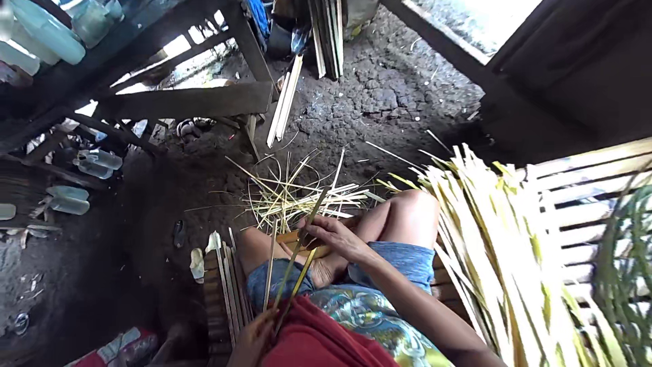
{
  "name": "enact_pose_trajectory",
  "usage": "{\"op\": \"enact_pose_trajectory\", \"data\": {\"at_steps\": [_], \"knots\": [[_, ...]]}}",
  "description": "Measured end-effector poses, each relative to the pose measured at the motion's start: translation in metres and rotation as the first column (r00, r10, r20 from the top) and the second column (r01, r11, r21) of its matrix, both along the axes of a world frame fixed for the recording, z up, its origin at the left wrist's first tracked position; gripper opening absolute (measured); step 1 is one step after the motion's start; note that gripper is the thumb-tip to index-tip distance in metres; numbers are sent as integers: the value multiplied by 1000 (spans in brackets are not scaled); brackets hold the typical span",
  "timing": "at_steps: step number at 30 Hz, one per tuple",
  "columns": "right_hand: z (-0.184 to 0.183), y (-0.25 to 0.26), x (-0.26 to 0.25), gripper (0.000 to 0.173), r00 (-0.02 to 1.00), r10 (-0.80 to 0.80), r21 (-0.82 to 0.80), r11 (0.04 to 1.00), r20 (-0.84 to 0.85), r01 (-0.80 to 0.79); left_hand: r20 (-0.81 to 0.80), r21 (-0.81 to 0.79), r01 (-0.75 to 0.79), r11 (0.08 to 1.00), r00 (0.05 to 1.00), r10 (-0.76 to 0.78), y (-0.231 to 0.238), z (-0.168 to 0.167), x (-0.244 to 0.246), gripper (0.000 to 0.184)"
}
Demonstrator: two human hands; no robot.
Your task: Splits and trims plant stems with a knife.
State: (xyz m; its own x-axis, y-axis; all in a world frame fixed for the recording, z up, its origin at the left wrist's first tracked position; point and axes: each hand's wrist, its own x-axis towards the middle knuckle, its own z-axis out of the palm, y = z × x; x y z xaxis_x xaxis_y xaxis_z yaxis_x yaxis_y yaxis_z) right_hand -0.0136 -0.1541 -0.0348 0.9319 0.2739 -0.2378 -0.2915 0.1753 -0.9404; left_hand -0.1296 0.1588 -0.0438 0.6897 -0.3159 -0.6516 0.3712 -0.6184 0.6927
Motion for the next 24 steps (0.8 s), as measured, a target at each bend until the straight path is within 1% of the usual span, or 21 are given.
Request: {"op": "enact_pose_trajectory", "data": {"at_steps": [1, 2, 3, 4, 5, 6, 8, 9, 11, 13, 14, 16, 18, 20, 22, 24], "knots": [[-3, 5, -2, 24, 1000, 9, -35, 999, 1, -9, -16, 27, 64, 998, 998, -64, 8, -7, -7, 38], [-5, 9, -5, 25, 1000, 23, -81, 996, 7, -22, -4, 57, 125, 991, 992, -125, 12, -6, -9, 41], [-7, 12, -7, 27, 999, 47, -122, 992, 6, -45, 74, 100, 141, 985, 986, -149, 9, 4, -5, 41], [-8, 15, -11, 28, 997, 78, -146, 986, 3, -77, 207, 136, 103, 985, 970, -130, -3, 22, 4, 40], [-8, 19, -14, 28, 993, 116, -150, 982, 0, -115, 374, 141, 36, 989, 923, -86, -17, 39, 18, 39], [-9, 22, -18, 28, 988, 152, -143, 978, 0, -151, 512, 127, -16, 992, 857, -52, -33, 53, 36, 38], [-7, 30, -26, 28, 978, 207, -134, 970, 26, -201, 673, 72, -48, 996, 739, -13, -69, 69, 72, 38], [-5, 33, -29, 28, 973, 224, -136, 967, 56, -215, 703, 40, -23, 999, 711, -12, -86, 69, 87, 39], [2, 34, -36, 30, 961, 231, -185, 962, 149, -203, 670, -75, 46, 996, 742, 16, -118, 63, 107, 39], [9, 26, -40, 31, 944, 219, -275, 950, 248, -149, 691, -218, 54, 975, 713, 115, -144, 56, 113, 27], [11, 17, -41, 32, 937, 219, -339, 933, 272, -120, 698, -259, 62, 964, 701, 142, -152, 55, 113, 23], [20, -8, -43, 32, 950, 193, -471, 880, 245, -57, 679, -319, 87, 944, 716, 163, -159, 53, 111, 23], [27, -32, -43, 29, 957, 121, -560, 827, 263, 49, 649, -336, 76, 939, 741, 172, -160, 52, 108, 22], [32, -46, -39, 25, 930, 54, -593, 783, 362, 185, 641, -321, 54, 946, 748, 175, -159, 52, 107, 21], [38, -50, -34, 24, 866, 78, -601, 750, 493, 275, 642, -274, 39, 961, 751, 152, -159, 53, 106, 20], [43, -47, -28, 22, 803, 148, -617, 722, 578, 312, 657, -226, 44, 973, 744, 119, -161, 54, 104, 20]]}}
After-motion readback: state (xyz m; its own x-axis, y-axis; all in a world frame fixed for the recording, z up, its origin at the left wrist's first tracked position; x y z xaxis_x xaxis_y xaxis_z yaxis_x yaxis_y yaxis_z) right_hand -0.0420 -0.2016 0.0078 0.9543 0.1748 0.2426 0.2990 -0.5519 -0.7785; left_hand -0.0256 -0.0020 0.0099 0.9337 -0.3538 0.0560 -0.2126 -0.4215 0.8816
